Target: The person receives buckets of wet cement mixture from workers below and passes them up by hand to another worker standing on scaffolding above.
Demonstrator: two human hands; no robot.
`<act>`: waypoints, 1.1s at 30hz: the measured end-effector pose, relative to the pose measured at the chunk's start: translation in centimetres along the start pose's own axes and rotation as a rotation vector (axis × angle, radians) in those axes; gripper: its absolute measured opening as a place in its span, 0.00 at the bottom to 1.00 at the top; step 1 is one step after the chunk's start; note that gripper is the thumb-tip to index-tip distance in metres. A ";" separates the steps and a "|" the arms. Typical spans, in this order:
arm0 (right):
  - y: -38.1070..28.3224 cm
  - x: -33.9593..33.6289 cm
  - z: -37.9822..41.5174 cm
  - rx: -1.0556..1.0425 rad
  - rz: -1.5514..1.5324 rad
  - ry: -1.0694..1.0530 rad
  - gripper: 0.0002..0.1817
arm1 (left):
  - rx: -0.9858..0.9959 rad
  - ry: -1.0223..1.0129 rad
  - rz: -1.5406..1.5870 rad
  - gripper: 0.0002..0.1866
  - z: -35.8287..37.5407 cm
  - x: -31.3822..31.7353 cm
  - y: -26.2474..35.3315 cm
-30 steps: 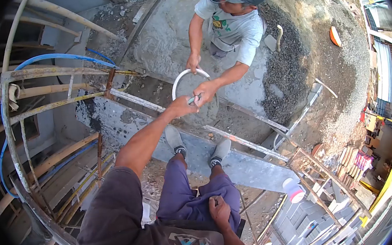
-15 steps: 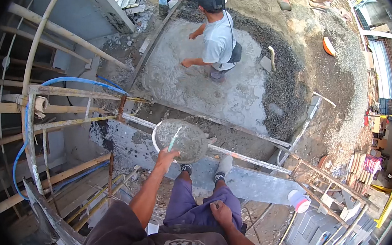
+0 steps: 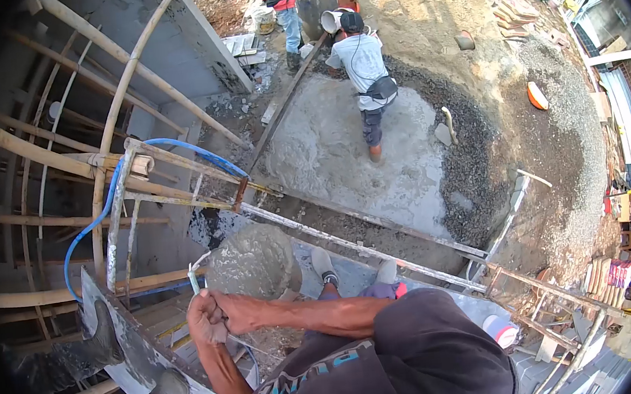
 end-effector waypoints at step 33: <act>-21.3 -15.6 0.0 -0.465 0.033 0.340 0.22 | 1.719 -0.031 -0.351 0.25 34.6 5.2 42.3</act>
Point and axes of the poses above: each hand's wrist, its own z-axis away from the middle knuckle, its own x-axis out of the palm, y = z × x, the point moved 10 cm from there along -z, towards the middle knuckle, and after that the axes turned 11 degrees about y, right-handed, at the moved point
